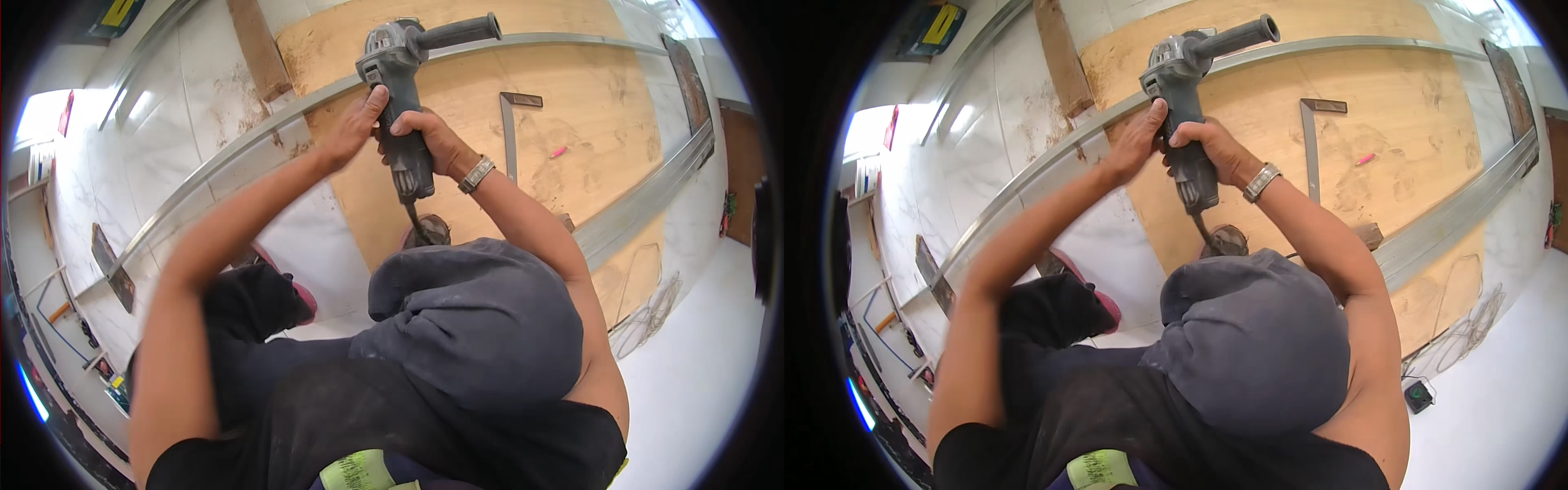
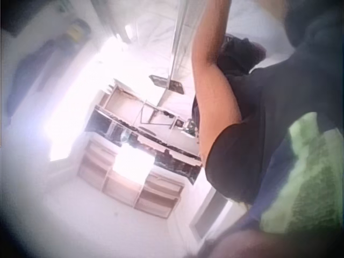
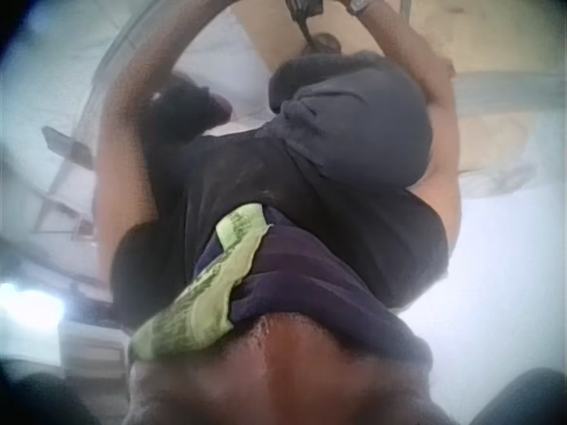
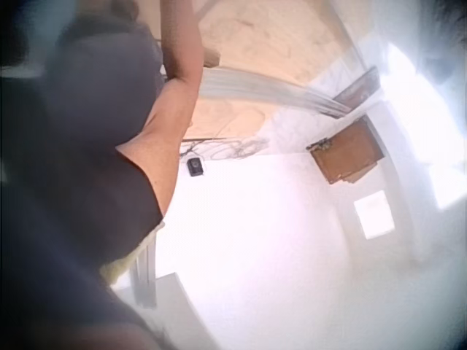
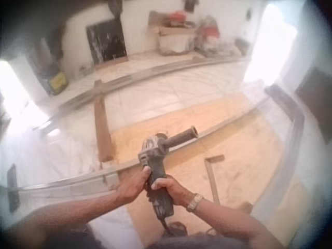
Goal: The person marks a metal track using a square and a pencil, cuts the track with an angle grinder, and then uses a hammer to fold or align the cut edges.
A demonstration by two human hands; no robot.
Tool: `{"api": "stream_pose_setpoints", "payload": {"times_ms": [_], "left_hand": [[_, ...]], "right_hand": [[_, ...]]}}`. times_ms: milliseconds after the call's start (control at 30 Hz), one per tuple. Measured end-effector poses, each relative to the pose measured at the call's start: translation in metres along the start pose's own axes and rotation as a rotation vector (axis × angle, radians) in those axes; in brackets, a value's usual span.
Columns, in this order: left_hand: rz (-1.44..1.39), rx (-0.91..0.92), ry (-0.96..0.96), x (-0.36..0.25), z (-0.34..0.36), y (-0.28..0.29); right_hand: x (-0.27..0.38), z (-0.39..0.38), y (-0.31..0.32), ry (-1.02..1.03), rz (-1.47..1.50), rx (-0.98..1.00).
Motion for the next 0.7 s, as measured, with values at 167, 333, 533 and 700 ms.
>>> {"api": "stream_pose_setpoints", "payload": {"times_ms": [167,333,533,700], "left_hand": [[-0.565,-0.100,0.091,0.024,0.010,-0.046],[-0.721,-0.169,-0.080,0.041,0.011,-0.054],[-0.900,-0.130,-0.066,0.040,0.021,-0.048],[-0.663,0.059,-0.199,0.030,0.030,-0.028]], "right_hand": [[-0.009,-0.005,0.011,-0.050,-0.054,-0.017],[-0.011,-0.009,0.005,-0.013,-0.255,0.039],[0.002,-0.002,0.001,0.085,-0.486,-0.034],[0.001,0.013,0.005,0.281,-0.978,-0.116]]}}
Point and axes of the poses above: each hand's wrist, its own z-axis towards the middle knuckle, its own y-axis out of the back of the hand, x = y × z, the point moved 2 cm from there along z, towards the middle knuckle, and after that the axes turned 10 degrees about y, right-handed, at the moved point
